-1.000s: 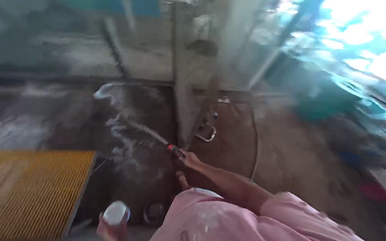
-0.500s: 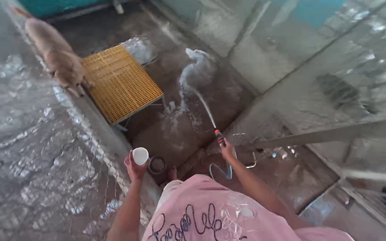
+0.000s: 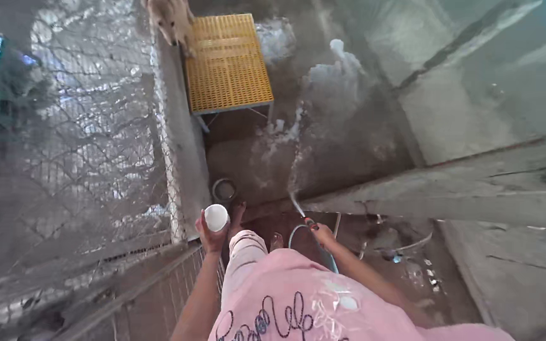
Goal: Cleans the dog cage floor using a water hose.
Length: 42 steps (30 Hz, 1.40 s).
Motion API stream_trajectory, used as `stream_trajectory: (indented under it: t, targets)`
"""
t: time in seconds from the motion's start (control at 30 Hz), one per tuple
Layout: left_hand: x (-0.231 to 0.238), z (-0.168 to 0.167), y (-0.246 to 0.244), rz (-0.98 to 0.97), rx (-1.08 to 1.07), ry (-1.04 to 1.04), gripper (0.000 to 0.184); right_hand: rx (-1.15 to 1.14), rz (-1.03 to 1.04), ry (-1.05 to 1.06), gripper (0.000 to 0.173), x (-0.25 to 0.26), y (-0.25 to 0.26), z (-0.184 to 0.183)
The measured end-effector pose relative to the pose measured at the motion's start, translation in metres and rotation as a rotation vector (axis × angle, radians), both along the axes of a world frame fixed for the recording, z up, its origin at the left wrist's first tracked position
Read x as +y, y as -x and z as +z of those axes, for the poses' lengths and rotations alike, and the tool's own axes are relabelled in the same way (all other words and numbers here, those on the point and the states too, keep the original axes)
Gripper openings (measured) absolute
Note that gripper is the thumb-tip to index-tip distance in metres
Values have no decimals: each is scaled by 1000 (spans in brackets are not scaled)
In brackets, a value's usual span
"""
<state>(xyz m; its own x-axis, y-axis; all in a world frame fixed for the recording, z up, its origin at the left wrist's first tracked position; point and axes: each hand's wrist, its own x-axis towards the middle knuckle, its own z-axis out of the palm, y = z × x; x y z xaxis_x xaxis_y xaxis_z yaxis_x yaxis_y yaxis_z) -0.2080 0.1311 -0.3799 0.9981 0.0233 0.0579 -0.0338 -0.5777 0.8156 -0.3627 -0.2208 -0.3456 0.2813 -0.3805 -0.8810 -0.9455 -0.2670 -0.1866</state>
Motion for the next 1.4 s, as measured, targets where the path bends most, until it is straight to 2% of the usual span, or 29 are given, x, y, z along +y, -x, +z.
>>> stream_trajectory:
  t: [0.17,0.27,0.33,0.47,0.6,0.83,1.07,1.27,1.4]
  targets:
    - [30,-9,59,66,-57,-68,109,-61,236,-153,45,27,14,-9]
    - [41,-4,77,119,-36,-84,110,-103,389,-201,50,36,13,-12]
    - [44,3,86,143,-9,-82,110,-110,419,-188,51,35,9,-12]
    - [50,6,92,169,-20,-76,109,-116,319,-53,46,10,4,-9]
    - [52,6,94,188,-36,-78,109,-119,213,35,48,-4,0,-4]
    - [57,9,93,208,-22,-76,109,-165,409,-131,53,27,2,-10]
    - [64,13,98,197,-11,-92,106,-175,280,58,55,16,-12,-2]
    - [71,12,102,213,-11,-93,108,-186,390,-86,55,28,-6,-2]
    - [75,19,105,232,22,-101,108,-242,339,-6,55,23,-19,-2]
